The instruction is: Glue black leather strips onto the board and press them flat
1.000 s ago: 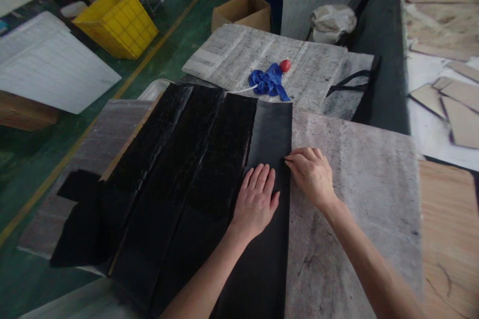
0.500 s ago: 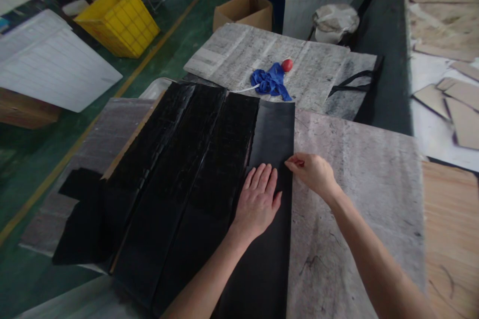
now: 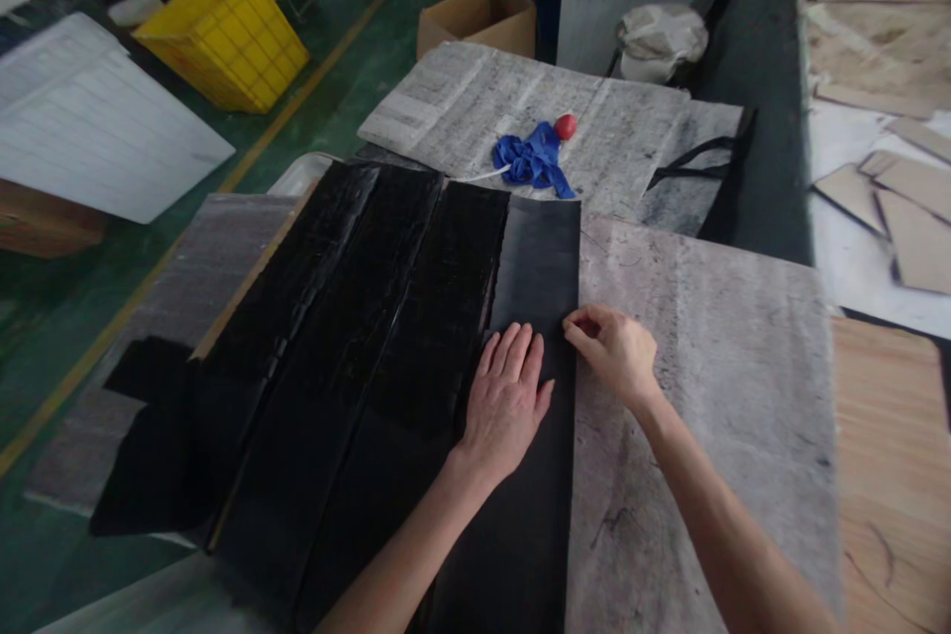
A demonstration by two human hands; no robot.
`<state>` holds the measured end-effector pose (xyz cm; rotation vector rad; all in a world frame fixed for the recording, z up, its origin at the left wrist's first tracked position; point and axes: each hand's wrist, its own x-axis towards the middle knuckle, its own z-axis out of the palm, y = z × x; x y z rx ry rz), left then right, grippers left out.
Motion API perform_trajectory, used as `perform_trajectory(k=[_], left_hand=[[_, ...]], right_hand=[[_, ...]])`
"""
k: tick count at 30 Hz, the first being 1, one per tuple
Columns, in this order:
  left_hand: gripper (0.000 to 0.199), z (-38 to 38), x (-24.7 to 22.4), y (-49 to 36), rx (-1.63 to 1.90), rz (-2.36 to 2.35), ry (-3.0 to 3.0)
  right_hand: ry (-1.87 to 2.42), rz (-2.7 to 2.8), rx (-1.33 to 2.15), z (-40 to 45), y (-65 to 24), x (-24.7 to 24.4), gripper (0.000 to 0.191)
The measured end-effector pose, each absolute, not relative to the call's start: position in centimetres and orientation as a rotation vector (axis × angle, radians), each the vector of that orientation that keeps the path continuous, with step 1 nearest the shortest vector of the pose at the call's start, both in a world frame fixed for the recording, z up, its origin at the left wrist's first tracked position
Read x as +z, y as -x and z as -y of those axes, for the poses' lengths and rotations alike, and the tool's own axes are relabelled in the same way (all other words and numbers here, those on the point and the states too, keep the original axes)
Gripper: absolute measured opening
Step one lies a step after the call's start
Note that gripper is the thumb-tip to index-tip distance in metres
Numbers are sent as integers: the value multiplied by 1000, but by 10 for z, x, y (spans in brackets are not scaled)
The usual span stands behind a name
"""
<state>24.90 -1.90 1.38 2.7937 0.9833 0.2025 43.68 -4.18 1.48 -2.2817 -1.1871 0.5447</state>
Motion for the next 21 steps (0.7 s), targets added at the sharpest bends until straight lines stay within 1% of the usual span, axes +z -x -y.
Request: perform_trajectory(k=[16, 21], left_hand=[[54, 14, 12, -250, 186, -945, -2804], [56, 15, 8, -250, 189, -928, -2823]], right_hand=[[2316, 1121, 519, 41, -432, 12, 20], [2245, 1150, 480, 46, -432, 10, 19]])
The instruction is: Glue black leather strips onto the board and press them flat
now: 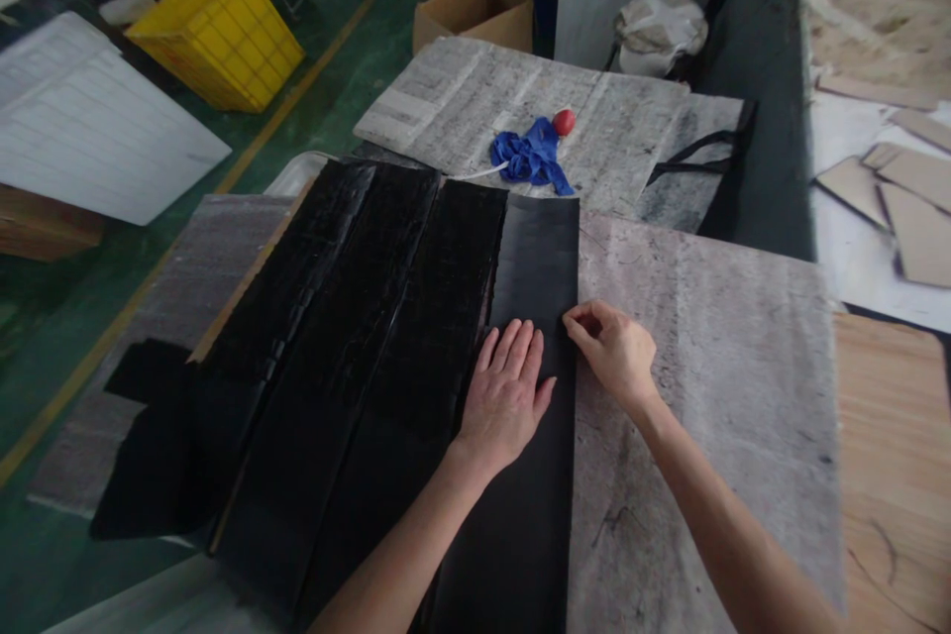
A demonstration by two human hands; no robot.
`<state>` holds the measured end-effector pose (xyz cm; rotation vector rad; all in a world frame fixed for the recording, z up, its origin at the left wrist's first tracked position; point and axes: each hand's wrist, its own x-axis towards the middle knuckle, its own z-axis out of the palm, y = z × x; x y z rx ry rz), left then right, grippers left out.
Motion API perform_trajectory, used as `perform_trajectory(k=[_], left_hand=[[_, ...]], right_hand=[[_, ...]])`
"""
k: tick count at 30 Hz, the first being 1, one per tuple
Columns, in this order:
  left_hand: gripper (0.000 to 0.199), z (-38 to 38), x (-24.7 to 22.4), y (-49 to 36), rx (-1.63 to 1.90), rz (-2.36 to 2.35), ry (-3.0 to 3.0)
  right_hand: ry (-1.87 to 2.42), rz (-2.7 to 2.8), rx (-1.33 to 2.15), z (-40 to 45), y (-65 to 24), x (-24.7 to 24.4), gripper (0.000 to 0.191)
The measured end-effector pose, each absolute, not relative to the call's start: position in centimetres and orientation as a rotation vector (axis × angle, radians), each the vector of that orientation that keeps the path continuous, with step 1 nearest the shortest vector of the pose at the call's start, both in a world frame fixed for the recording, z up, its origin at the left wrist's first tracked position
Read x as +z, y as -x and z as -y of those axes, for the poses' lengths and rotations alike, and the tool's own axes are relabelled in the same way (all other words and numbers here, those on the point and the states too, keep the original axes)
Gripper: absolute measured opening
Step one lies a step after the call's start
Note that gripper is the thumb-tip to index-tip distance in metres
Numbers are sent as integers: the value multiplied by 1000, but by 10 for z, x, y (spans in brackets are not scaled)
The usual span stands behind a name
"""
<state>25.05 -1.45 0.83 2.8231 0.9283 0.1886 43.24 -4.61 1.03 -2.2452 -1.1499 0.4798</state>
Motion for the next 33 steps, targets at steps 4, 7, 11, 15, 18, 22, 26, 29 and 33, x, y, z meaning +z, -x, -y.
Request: perform_trajectory(k=[4, 7, 11, 15, 18, 22, 26, 29, 33], left_hand=[[56, 14, 8, -250, 179, -927, -2835], [56, 14, 8, -250, 164, -928, -2835], [57, 14, 8, -251, 163, -934, -2829], [57, 15, 8, -250, 168, -930, -2824], [57, 14, 8, -250, 174, -930, -2815], [58, 13, 10, -251, 161, -936, -2808], [57, 13, 12, -251, 150, -928, -2819], [57, 14, 13, -250, 143, -920, -2827], [57, 17, 11, -248, 139, -916, -2825]], right_hand=[[2005, 1409, 386, 61, -441, 7, 24], [1909, 1684, 261, 72, -449, 2, 33], [1951, 1826, 52, 77, -450, -4, 35], [1990, 1846, -61, 76, -448, -4, 33], [2013, 1807, -38, 75, -448, -5, 32], [2034, 1730, -10, 74, -450, -7, 29], [2031, 1693, 12, 72, -450, -7, 27], [2025, 1686, 9, 71, -450, -7, 27], [2020, 1683, 8, 71, -449, -7, 27]])
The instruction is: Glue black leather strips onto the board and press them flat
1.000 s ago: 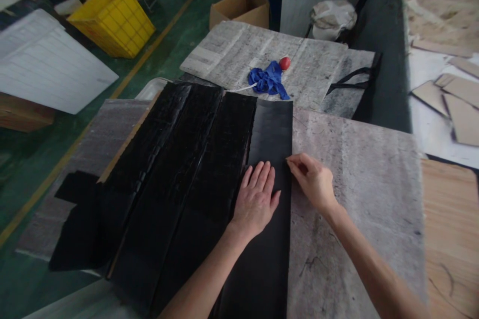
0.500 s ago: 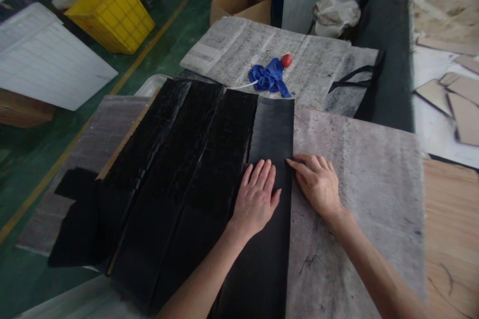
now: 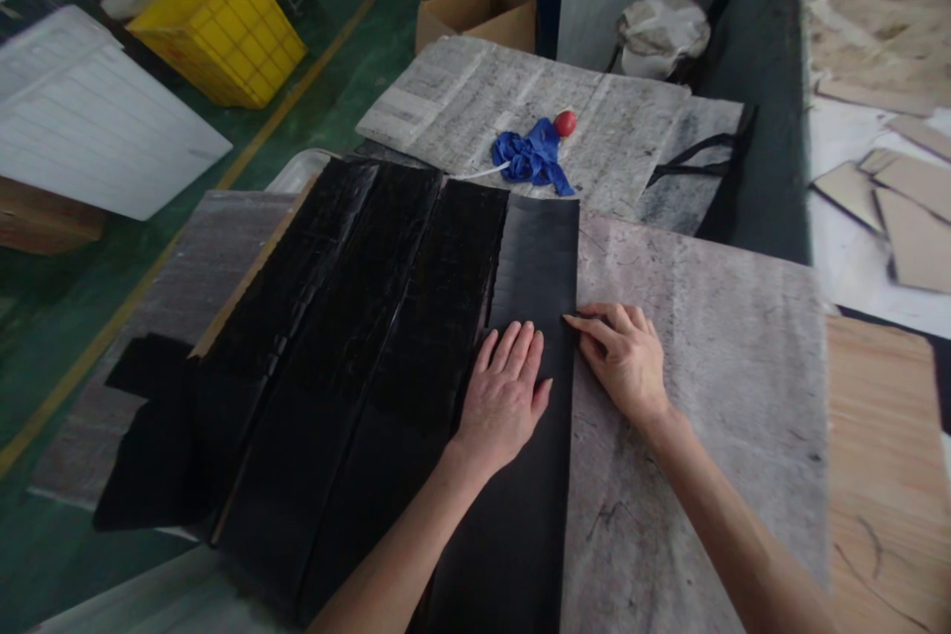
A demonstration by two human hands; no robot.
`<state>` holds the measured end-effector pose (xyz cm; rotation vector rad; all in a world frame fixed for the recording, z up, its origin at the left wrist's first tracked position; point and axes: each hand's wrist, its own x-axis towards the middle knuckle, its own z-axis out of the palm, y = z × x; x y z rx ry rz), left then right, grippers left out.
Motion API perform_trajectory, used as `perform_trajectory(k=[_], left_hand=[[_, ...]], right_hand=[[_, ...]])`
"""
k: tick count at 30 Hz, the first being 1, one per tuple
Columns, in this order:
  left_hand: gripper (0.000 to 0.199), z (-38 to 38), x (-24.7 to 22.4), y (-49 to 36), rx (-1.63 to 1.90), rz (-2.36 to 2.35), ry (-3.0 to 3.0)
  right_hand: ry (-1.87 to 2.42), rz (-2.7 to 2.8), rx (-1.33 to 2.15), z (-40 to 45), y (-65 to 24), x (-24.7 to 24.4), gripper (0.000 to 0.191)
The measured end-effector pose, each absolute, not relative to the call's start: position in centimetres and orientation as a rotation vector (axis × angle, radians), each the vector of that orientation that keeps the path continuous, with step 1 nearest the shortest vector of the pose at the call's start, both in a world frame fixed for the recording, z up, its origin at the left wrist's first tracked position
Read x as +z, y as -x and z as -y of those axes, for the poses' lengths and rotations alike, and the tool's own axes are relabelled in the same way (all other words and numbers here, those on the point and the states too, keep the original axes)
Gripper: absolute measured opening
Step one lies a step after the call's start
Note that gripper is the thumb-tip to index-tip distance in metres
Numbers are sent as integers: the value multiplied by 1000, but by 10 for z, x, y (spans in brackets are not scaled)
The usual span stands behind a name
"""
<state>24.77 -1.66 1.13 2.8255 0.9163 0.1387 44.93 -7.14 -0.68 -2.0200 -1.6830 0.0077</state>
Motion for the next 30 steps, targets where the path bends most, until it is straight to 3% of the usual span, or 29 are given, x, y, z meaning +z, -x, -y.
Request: perform_trajectory(k=[30], left_hand=[[64, 24, 9, -259, 129, -884, -2834]], right_hand=[[2024, 1677, 18, 72, -449, -6, 27]])
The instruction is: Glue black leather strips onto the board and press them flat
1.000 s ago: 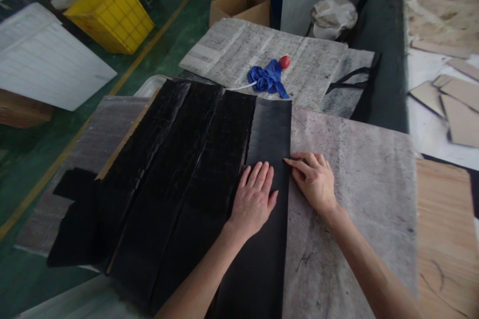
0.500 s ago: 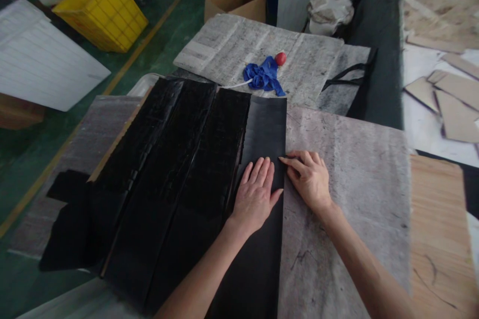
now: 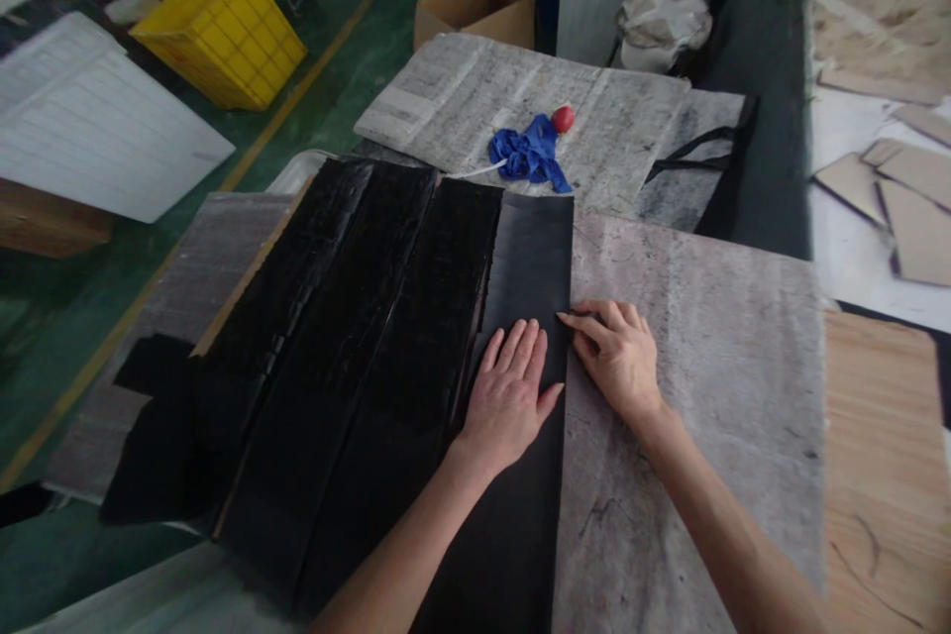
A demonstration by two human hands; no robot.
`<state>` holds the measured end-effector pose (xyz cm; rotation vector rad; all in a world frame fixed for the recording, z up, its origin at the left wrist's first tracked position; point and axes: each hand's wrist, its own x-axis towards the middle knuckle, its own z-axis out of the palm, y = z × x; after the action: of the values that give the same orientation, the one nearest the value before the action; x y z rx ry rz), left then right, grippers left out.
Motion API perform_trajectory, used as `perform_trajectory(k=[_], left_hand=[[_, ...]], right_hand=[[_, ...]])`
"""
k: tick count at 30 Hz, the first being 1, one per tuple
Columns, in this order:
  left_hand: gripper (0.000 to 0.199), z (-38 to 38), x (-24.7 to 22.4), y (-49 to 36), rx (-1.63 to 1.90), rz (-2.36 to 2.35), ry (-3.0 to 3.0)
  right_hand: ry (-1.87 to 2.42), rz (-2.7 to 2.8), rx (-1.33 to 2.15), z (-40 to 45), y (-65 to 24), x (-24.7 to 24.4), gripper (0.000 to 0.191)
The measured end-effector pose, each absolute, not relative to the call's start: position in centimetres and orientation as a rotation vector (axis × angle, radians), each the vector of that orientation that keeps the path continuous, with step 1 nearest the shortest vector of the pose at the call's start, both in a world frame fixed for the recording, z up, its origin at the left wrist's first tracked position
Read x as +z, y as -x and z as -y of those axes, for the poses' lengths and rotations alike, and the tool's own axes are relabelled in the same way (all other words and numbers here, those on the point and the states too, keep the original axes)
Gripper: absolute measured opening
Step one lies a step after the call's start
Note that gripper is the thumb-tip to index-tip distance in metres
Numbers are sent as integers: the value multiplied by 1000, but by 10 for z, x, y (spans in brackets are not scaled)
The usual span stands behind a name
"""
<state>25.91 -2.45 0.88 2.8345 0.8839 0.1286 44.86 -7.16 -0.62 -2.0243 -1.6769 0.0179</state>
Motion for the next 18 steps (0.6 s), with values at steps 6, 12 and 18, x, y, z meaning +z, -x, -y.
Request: perform_trajectory(k=[6, 12, 18], left_hand=[[64, 28, 9, -256, 92, -893, -2837], [64, 30, 8, -254, 94, -890, -2846], [63, 33, 8, -252, 119, -887, -2843]], right_hand=[[1996, 1685, -28, 72, -449, -9, 26], [1996, 1688, -37, 72, -449, -10, 26], [1993, 1687, -36, 71, -449, -10, 25]])
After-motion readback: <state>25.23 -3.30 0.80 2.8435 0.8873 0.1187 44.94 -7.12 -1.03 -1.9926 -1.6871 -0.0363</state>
